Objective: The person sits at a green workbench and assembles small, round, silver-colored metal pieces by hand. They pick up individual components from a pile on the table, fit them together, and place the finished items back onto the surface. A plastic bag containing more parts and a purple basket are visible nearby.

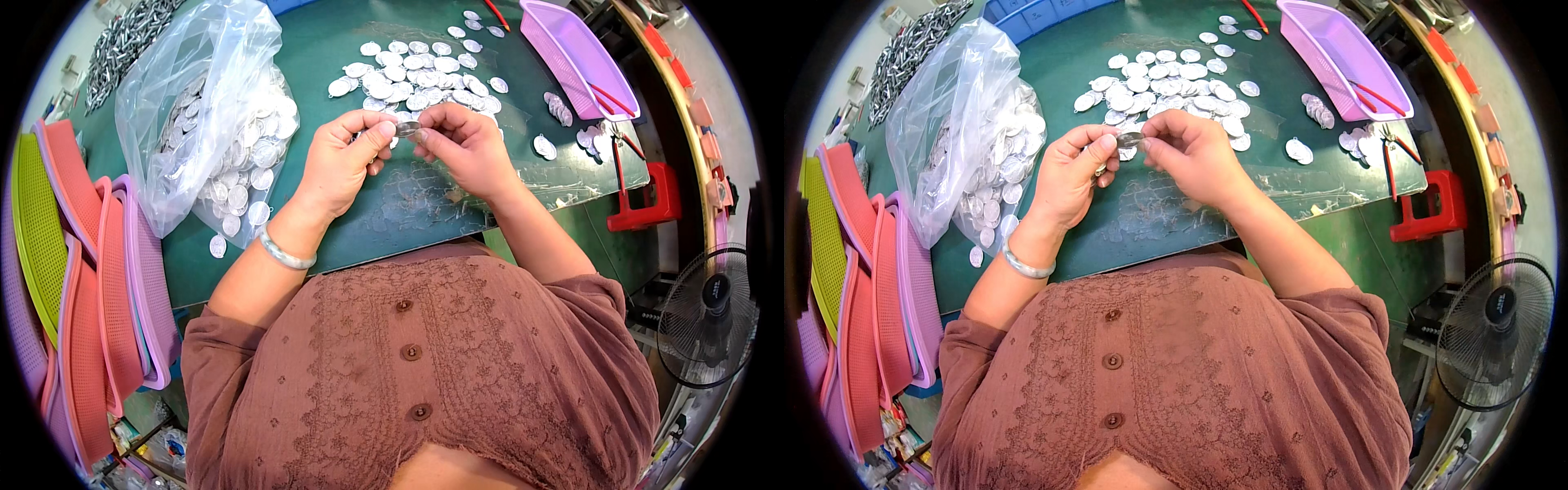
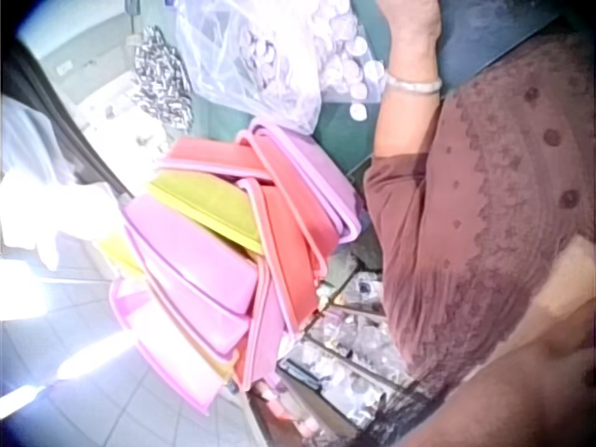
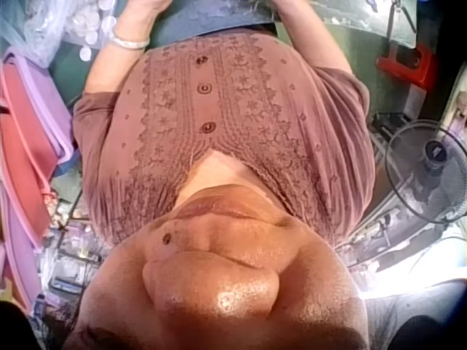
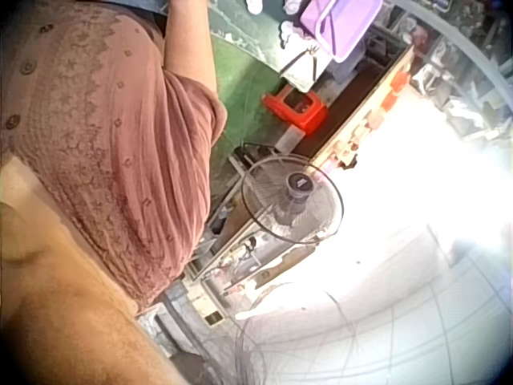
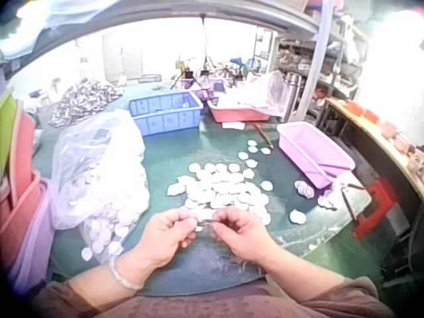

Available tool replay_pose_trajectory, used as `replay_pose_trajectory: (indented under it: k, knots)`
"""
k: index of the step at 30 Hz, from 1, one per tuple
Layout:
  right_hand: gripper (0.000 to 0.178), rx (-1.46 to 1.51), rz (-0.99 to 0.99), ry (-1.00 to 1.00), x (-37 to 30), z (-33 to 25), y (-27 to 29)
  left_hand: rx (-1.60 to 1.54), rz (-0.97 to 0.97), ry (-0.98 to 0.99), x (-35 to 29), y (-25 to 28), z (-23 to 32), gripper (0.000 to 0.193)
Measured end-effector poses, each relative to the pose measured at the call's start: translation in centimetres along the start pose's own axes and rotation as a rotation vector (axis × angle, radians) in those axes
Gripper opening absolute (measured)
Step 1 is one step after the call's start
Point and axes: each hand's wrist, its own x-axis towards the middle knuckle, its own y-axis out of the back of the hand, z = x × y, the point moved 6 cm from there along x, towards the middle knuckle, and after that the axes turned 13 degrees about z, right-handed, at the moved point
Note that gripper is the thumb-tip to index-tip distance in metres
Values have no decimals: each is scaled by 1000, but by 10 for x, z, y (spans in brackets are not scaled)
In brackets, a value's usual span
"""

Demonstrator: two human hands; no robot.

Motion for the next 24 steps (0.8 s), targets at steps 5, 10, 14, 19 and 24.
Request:
replay_pose_trajectory:
  k: [5, 10, 14, 19, 24]
  knots:
    - [12, 161, -124, -291, -3, 5, -6, -29, 1, 126, 2, 4, -6, 13]
    - [13, 220, -118, -348, -4, 11, -7, -46, 21, 199, 2, 5, -9, 13]
    - [13, 174, -90, -317, -3, 10, -7, -55, 16, 222, 3, 6, -12, 12]
    - [16, -106, -146, -84, -6, -3, -14, -115, 41, 315, 5, 5, -17, 26]
    - [18, -176, -143, 146, -6, -12, -16, -276, 3, 462, 4, 4, -17, 47]
